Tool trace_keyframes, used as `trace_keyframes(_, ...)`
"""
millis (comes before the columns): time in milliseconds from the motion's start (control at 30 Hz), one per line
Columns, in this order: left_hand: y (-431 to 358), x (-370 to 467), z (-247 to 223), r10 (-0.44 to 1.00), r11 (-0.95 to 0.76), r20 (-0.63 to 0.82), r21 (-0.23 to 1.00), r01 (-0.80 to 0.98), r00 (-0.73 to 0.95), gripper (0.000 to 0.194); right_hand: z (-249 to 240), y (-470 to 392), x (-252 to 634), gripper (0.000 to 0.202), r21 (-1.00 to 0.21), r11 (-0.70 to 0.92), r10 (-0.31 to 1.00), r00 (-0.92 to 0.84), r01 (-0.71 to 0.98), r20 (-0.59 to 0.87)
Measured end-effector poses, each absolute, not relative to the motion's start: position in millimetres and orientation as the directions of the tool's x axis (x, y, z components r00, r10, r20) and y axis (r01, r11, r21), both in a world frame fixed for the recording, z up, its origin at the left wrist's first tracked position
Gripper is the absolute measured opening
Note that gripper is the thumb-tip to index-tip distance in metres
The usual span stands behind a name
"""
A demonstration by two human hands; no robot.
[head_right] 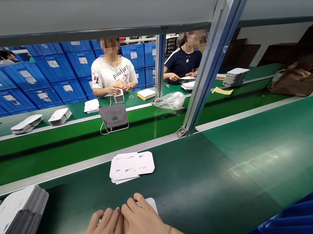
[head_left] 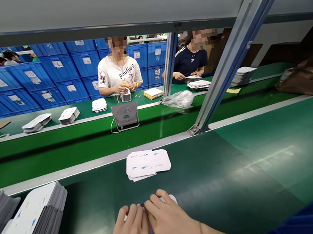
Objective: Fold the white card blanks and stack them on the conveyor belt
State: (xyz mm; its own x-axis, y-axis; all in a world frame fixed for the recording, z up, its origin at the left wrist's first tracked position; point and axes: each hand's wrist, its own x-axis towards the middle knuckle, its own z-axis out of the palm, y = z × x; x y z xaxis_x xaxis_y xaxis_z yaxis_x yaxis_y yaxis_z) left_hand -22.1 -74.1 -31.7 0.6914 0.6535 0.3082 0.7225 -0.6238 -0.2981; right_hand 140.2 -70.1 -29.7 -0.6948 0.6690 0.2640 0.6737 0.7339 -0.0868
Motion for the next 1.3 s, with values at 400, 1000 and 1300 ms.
trace_keyframes(400, -83.2, -33.2, -27.6, 0.716, -0.612, 0.312, -0.15, 0.777, 0.624, 0.044, -17.4, -98.1, 171.8, 0.056, -0.25, 0.639, 0.769, -0.597, 0.728, 0.228)
trace_keyframes(1000, -87.4, -37.3, -27.1, 0.809, -0.529, 0.274, -0.044, 0.848, 0.519, 0.06, 0.8, -79.3, 152.9, 0.027, -0.103, 0.694, 0.718, -0.674, 0.713, 0.171)
trace_keyframes(1300, -90.0, -47.6, -46.4, 0.818, -0.502, 0.361, 0.067, 0.863, 0.448, 0.071, -18.5, -91.6, 180.2, 0.045, -0.509, 0.431, 0.868, -0.496, 0.745, 0.009)
